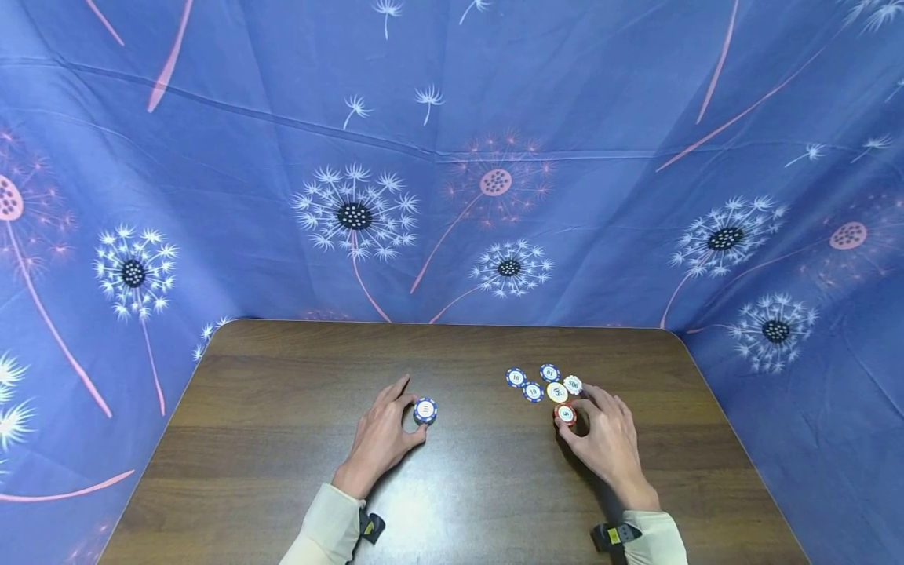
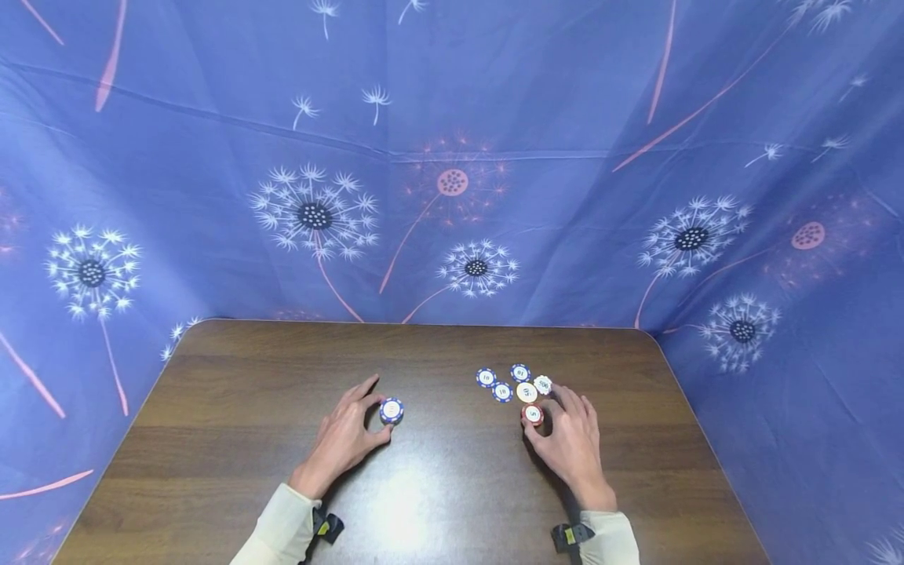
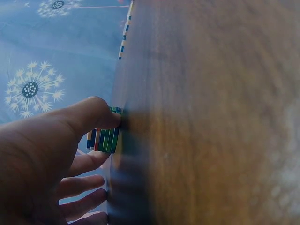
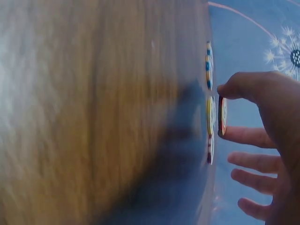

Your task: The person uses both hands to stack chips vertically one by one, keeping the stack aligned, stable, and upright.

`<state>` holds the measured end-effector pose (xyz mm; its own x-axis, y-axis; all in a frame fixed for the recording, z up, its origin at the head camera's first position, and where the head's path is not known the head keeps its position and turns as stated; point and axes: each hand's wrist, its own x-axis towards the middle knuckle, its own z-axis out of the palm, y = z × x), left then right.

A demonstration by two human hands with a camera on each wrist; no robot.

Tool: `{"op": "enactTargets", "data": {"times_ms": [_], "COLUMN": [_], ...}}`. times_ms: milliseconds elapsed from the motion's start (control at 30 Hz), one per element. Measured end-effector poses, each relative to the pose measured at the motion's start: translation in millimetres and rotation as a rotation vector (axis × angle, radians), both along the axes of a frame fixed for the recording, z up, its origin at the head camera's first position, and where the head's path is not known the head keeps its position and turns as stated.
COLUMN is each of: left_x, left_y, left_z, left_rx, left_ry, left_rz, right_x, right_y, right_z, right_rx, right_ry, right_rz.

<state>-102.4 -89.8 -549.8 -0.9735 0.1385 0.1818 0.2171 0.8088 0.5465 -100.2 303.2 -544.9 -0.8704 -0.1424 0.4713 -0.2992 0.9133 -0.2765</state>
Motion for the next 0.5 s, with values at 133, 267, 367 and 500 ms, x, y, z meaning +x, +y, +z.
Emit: {"op": "enactTargets", "data": {"times_ms": [133, 267, 367, 500], "left_x": [0.5, 0.8, 1.0, 1.7], "left_y": [0.0, 0.2, 0.3, 0.2], "left_z": [0.6, 0.4, -0.7, -2.1], "left_rx": [0.001, -0.002, 0.000, 0.002], "left_ry": [0.001, 0.003, 0.004, 0.001], "left_rz": [0.002, 0.002, 0.002, 0.002], "right_x": [-0.9, -2.0, -2.9, -4.2], "right_y": [-10.0, -23.2, -33.7, -46.8], "right_z": [-1.0, -1.3, -1.8, -2.6], "right_rx": [0.020, 0.043, 0.045, 0.042], "right_ry": [0.022, 0.038, 0.038, 0.033], "right_rz": [0.067, 0.139, 0.183, 0.223]}}
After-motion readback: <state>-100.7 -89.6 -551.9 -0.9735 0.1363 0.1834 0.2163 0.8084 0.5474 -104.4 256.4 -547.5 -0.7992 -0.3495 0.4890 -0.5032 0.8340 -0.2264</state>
